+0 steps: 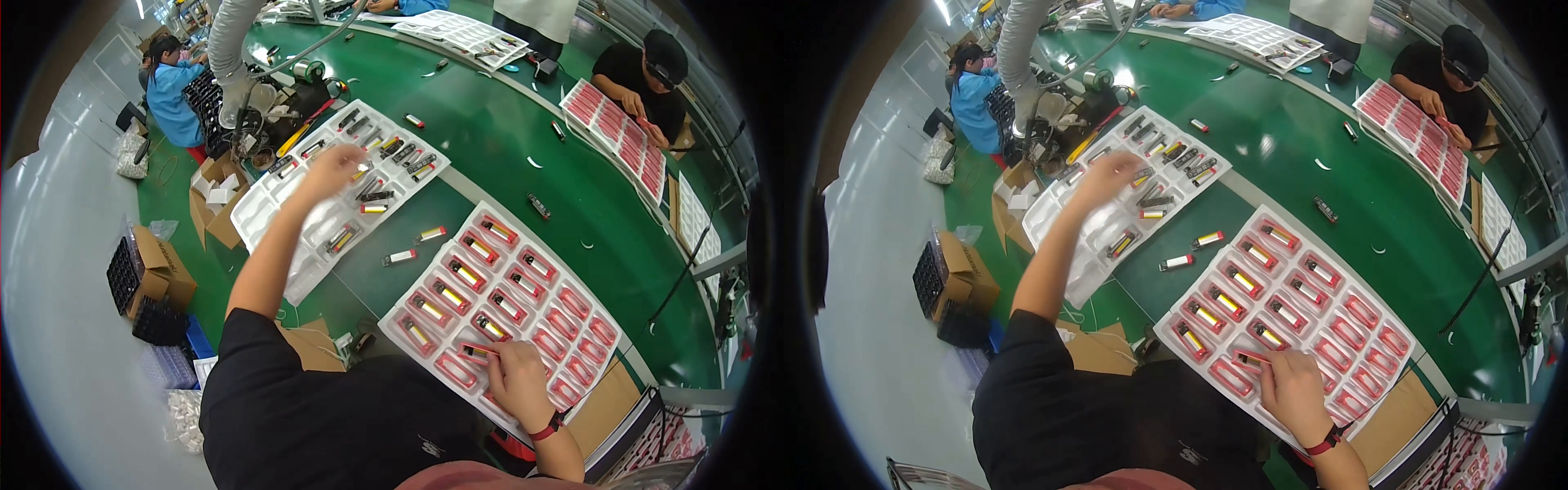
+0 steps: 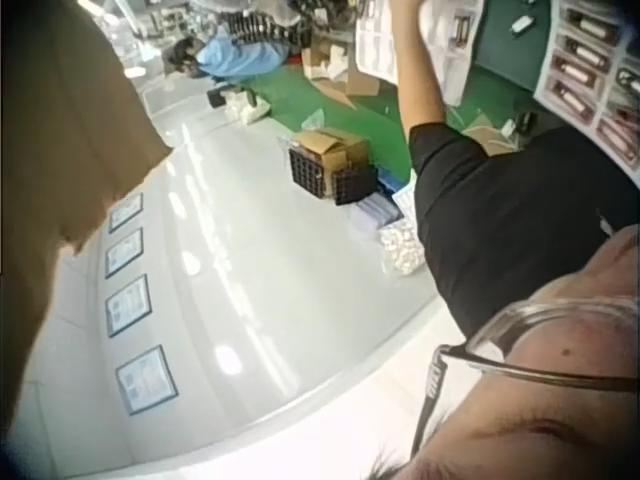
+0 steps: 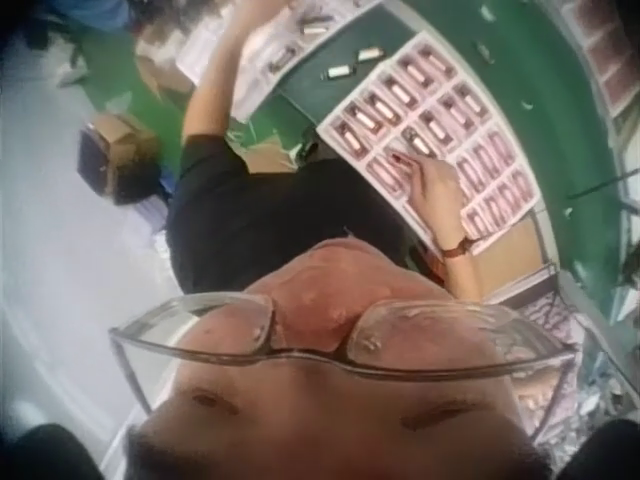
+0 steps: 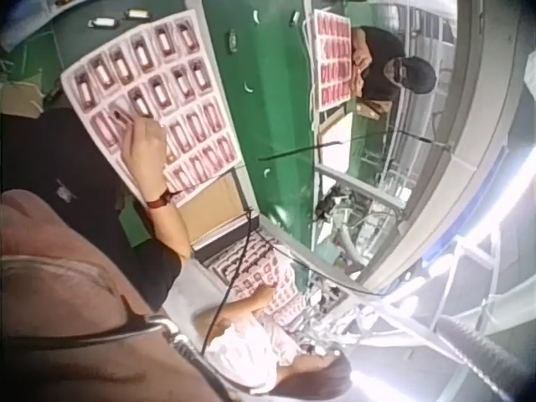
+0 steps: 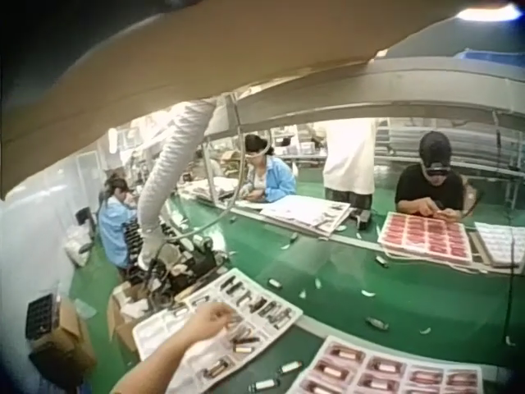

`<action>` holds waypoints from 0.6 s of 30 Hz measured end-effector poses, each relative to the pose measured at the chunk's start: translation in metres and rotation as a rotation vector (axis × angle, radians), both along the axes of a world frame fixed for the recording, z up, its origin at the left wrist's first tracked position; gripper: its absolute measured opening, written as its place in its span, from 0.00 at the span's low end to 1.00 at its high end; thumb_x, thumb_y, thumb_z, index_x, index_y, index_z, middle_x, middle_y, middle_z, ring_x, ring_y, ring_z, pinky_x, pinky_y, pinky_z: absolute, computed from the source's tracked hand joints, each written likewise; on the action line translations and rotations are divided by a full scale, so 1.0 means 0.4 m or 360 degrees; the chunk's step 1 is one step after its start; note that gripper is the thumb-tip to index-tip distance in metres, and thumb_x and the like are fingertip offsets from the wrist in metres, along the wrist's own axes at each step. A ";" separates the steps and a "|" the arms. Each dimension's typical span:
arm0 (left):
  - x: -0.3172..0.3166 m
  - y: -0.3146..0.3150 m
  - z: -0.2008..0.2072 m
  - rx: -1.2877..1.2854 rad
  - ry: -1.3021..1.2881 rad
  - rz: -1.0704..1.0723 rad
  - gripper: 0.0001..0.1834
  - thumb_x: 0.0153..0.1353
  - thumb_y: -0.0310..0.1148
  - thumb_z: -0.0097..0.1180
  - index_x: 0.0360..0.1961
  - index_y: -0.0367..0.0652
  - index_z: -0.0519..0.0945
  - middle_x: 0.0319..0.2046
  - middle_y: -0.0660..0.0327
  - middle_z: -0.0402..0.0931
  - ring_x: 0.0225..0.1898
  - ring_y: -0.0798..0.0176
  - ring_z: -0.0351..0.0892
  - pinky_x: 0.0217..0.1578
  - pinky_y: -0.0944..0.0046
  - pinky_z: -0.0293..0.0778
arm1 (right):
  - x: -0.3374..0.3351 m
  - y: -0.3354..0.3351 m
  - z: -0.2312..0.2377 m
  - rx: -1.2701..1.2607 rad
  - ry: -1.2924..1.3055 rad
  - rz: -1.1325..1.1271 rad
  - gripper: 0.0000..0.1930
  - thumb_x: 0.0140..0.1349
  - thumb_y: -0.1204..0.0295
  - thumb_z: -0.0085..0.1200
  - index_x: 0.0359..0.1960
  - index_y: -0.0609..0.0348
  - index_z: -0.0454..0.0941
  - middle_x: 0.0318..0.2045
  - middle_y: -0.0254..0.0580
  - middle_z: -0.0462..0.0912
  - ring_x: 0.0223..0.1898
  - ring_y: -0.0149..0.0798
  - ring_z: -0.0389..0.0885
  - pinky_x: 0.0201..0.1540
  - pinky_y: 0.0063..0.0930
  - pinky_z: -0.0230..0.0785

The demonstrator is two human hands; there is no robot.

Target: The person assembles electronic components by hand, placing them into plastic casings, then sorts the assembled units into sorting trays.

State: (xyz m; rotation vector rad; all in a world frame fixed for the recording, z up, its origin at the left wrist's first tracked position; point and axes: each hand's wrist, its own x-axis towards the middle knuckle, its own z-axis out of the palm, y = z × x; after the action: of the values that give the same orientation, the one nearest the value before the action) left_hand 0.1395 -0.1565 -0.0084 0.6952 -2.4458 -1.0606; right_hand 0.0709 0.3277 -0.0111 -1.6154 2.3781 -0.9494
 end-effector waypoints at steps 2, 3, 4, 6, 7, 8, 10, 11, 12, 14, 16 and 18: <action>0.077 -0.243 -0.071 -0.0472 -0.0043 0.0380 0.15 0.62 0.27 0.53 0.48 0.39 0.84 0.42 0.49 0.84 0.43 0.51 0.84 0.46 0.54 0.79 | -0.006 -0.019 -0.008 0.0032 -0.0008 -0.0038 0.06 0.58 0.77 0.60 0.37 0.61 0.81 0.33 0.49 0.82 0.35 0.52 0.79 0.40 0.44 0.69; 0.106 -0.311 -0.091 -0.0770 -0.0046 0.0471 0.15 0.62 0.26 0.53 0.48 0.38 0.84 0.42 0.47 0.84 0.45 0.46 0.84 0.47 0.52 0.79 | -0.005 -0.023 -0.011 0.0034 -0.0011 -0.0033 0.06 0.58 0.77 0.60 0.37 0.61 0.81 0.33 0.49 0.82 0.35 0.52 0.79 0.40 0.44 0.69; 0.103 -0.334 -0.112 -0.0755 -0.0032 0.0453 0.15 0.62 0.26 0.53 0.48 0.38 0.84 0.42 0.47 0.84 0.45 0.46 0.84 0.47 0.52 0.79 | -0.006 -0.023 -0.017 -0.0025 0.0102 -0.0113 0.06 0.58 0.76 0.60 0.36 0.61 0.80 0.35 0.49 0.82 0.36 0.52 0.79 0.40 0.44 0.68; 0.082 -0.360 -0.108 -0.0806 -0.0142 0.0406 0.12 0.62 0.30 0.55 0.44 0.38 0.84 0.40 0.44 0.82 0.45 0.39 0.81 0.48 0.49 0.77 | 0.008 0.008 -0.015 -0.0100 0.0249 -0.0222 0.06 0.58 0.75 0.61 0.36 0.61 0.80 0.36 0.49 0.81 0.38 0.52 0.78 0.41 0.44 0.68; 0.101 -0.396 -0.110 -0.0789 -0.0432 0.0577 0.15 0.62 0.34 0.56 0.47 0.39 0.84 0.42 0.43 0.82 0.45 0.41 0.82 0.46 0.49 0.77 | 0.015 0.023 -0.019 0.0035 0.0243 -0.0140 0.06 0.58 0.74 0.61 0.35 0.61 0.80 0.36 0.48 0.80 0.38 0.51 0.78 0.40 0.44 0.67; 0.040 -0.352 -0.139 -0.0699 -0.0403 0.0604 0.17 0.62 0.37 0.57 0.48 0.39 0.83 0.44 0.40 0.80 0.48 0.39 0.80 0.48 0.47 0.76 | 0.000 0.021 -0.039 0.0196 0.0292 -0.0168 0.06 0.58 0.72 0.62 0.34 0.61 0.80 0.36 0.47 0.79 0.38 0.51 0.78 0.40 0.43 0.67; 0.101 -0.368 -0.159 -0.0840 -0.0478 0.0527 0.16 0.62 0.37 0.57 0.47 0.41 0.83 0.46 0.40 0.77 0.51 0.39 0.78 0.50 0.46 0.75 | 0.000 0.003 -0.052 0.0159 0.0242 0.0005 0.08 0.58 0.69 0.63 0.30 0.60 0.81 0.33 0.46 0.78 0.37 0.50 0.77 0.38 0.43 0.68; 0.118 -0.363 -0.154 -0.0841 -0.0536 0.0495 0.14 0.59 0.35 0.57 0.44 0.43 0.83 0.47 0.45 0.78 0.50 0.41 0.79 0.49 0.43 0.76 | 0.002 0.002 -0.031 0.0214 0.0210 0.0065 0.08 0.58 0.68 0.63 0.30 0.60 0.81 0.34 0.46 0.78 0.38 0.50 0.78 0.38 0.44 0.69; 0.103 -0.333 -0.142 -0.0843 -0.0377 0.0432 0.15 0.59 0.34 0.60 0.47 0.42 0.82 0.46 0.46 0.78 0.50 0.42 0.79 0.49 0.46 0.76 | -0.005 -0.001 0.003 0.0170 0.0273 0.0008 0.08 0.58 0.68 0.63 0.30 0.60 0.81 0.34 0.46 0.78 0.38 0.50 0.78 0.38 0.44 0.69; 0.042 -0.260 -0.052 -0.0720 0.0041 0.0216 0.18 0.57 0.32 0.63 0.49 0.41 0.82 0.45 0.50 0.78 0.46 0.47 0.80 0.47 0.53 0.77 | -0.008 0.013 0.101 0.0046 0.0086 -0.0014 0.09 0.56 0.69 0.65 0.34 0.60 0.82 0.36 0.47 0.79 0.39 0.51 0.79 0.40 0.44 0.71; -0.041 -0.101 0.153 -0.0542 0.0460 -0.0022 0.19 0.54 0.27 0.64 0.50 0.40 0.81 0.44 0.53 0.77 0.41 0.55 0.80 0.44 0.62 0.75 | -0.050 0.019 0.219 -0.0198 0.0532 -0.0181 0.14 0.54 0.70 0.66 0.41 0.60 0.82 0.39 0.49 0.81 0.42 0.53 0.81 0.44 0.42 0.73; -0.044 -0.029 0.329 -0.0942 0.0729 -0.0216 0.18 0.61 0.28 0.60 0.53 0.37 0.78 0.47 0.50 0.77 0.45 0.55 0.81 0.47 0.60 0.76 | -0.085 -0.017 0.381 -0.0500 0.0802 -0.0219 0.18 0.53 0.73 0.67 0.47 0.61 0.80 0.42 0.51 0.81 0.42 0.55 0.81 0.46 0.42 0.75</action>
State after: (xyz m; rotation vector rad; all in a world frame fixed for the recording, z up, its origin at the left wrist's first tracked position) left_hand 0.1219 -0.1680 0.1233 0.0811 -2.2352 -0.4196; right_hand 0.0370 0.3210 0.1412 -2.0289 2.8101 -1.0929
